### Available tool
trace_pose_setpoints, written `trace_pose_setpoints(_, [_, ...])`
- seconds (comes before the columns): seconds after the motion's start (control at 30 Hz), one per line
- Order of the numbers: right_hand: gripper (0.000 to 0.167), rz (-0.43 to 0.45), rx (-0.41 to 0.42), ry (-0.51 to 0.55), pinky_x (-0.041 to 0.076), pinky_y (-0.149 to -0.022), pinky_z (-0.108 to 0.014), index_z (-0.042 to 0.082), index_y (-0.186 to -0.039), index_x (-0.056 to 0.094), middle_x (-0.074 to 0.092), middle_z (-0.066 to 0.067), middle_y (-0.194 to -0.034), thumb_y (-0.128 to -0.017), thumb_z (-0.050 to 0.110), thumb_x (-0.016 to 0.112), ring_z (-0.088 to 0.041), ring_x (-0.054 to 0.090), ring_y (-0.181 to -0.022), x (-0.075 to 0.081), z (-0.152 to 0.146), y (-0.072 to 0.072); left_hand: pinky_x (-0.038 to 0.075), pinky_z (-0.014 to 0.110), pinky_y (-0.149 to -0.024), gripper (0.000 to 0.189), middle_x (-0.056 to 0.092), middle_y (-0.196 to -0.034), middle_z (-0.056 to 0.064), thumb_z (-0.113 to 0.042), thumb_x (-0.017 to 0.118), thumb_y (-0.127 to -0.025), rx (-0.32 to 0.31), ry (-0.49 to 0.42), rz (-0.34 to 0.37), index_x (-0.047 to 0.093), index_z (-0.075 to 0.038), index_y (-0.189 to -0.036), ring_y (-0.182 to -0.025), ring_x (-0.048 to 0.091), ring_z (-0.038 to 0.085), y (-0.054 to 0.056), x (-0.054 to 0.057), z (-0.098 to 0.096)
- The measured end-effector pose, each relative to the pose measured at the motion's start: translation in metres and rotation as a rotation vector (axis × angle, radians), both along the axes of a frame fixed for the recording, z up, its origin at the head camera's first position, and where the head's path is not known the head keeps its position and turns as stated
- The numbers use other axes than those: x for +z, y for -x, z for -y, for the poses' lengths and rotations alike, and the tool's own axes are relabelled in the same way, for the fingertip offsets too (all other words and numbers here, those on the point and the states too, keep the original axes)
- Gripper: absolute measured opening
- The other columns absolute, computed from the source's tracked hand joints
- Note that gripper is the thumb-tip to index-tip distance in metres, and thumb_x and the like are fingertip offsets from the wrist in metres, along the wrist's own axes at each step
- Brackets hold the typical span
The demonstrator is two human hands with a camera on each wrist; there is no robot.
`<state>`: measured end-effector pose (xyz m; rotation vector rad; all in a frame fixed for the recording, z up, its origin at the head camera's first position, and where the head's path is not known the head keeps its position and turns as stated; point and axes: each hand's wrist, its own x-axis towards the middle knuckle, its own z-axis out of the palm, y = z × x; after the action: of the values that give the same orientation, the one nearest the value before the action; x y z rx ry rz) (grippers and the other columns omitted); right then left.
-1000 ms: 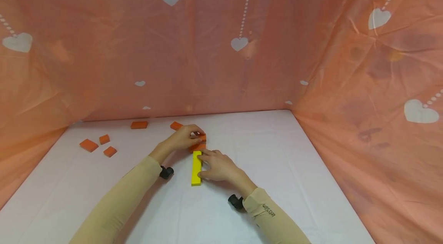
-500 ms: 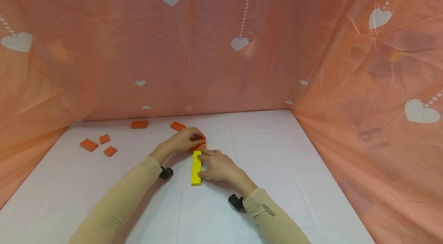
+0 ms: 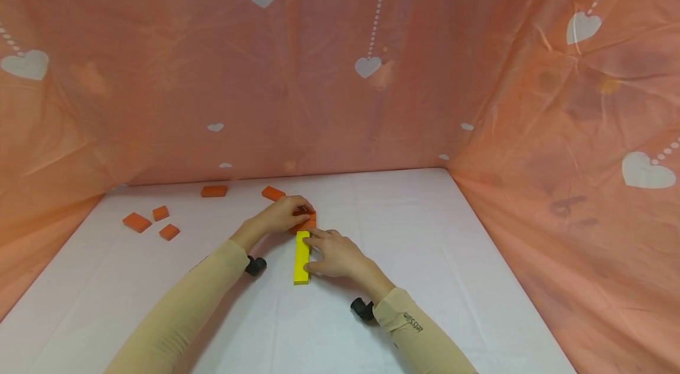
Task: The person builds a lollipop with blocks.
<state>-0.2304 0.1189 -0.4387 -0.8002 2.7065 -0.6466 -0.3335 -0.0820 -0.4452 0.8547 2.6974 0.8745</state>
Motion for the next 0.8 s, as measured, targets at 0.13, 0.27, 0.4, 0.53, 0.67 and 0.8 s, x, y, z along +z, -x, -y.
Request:
trace_pose_setpoints(0.13, [0.064, -0.001, -0.004, -0.005, 0.038, -0.116, -0.059, 0.014, -0.151, 0.056, 0.040, -0.006, -0.165, -0.094, 0.036, 0.075, -0.037, 0.041, -0.146, 0.000, 0.000, 0.000, 0.056, 0.037, -0.098, 0.018, 0.071, -0.115, 0.005, -0.009, 0.067, -0.102, 0.004, -0.007, 0.013, 0.073, -0.007, -0.118, -0.104, 0.066, 0.020, -0.001, 0.001, 0.000])
trace_pose_setpoints(0.27, [0.064, 0.000, -0.003, -0.006, 0.038, -0.116, -0.059, 0.014, -0.151, 0.056, 0.040, -0.006, -0.165, -0.094, 0.035, 0.075, -0.037, 0.041, -0.146, 0.000, 0.000, 0.000, 0.056, 0.037, -0.098, 0.019, 0.071, -0.115, 0.006, -0.009, 0.067, -0.102, 0.005, -0.014, 0.022, 0.073, -0.006, -0.119, -0.102, 0.065, 0.021, -0.001, 0.001, 0.000])
trace_pose_setpoints(0.4, [0.064, 0.001, -0.002, -0.010, 0.038, -0.116, -0.059, 0.013, -0.151, 0.057, 0.040, -0.006, -0.165, -0.094, 0.035, 0.075, -0.037, 0.042, -0.146, -0.001, 0.000, 0.000, 0.056, 0.037, -0.097, 0.019, 0.071, -0.115, 0.006, -0.009, 0.067, -0.101, 0.000, -0.018, 0.014, 0.073, -0.006, -0.119, -0.101, 0.064, 0.020, -0.002, -0.001, 0.000])
trace_pose_setpoints(0.53, [0.064, -0.004, -0.001, -0.010, 0.038, -0.116, -0.060, 0.013, -0.151, 0.057, 0.039, -0.006, -0.165, -0.094, 0.035, 0.075, -0.037, 0.042, -0.146, -0.001, 0.000, -0.001, 0.056, 0.038, -0.097, 0.019, 0.070, -0.115, 0.005, -0.010, 0.068, -0.101, -0.006, -0.020, -0.012, 0.074, -0.007, -0.119, -0.102, 0.065, 0.021, -0.002, -0.003, 0.001])
trace_pose_setpoints(0.67, [0.064, -0.013, 0.006, -0.010, 0.038, -0.116, -0.060, 0.013, -0.150, 0.057, 0.040, -0.006, -0.165, -0.094, 0.036, 0.075, -0.038, 0.042, -0.145, -0.001, 0.001, 0.000, 0.055, 0.042, -0.100, 0.021, 0.067, -0.122, 0.006, -0.014, 0.067, -0.102, 0.023, -0.033, -0.009, 0.073, -0.008, -0.122, -0.111, 0.065, 0.025, -0.004, 0.001, 0.006])
trace_pose_setpoints(0.8, [0.063, -0.016, 0.003, -0.016, 0.038, -0.116, -0.058, 0.013, -0.150, 0.057, 0.040, -0.007, -0.165, -0.094, 0.036, 0.075, -0.037, 0.043, -0.145, -0.001, 0.001, 0.001, 0.051, 0.049, -0.107, 0.027, 0.063, -0.134, 0.009, -0.016, 0.064, -0.104, 0.082, -0.059, 0.011, 0.069, -0.007, -0.129, -0.124, 0.061, 0.031, -0.007, 0.009, 0.015])
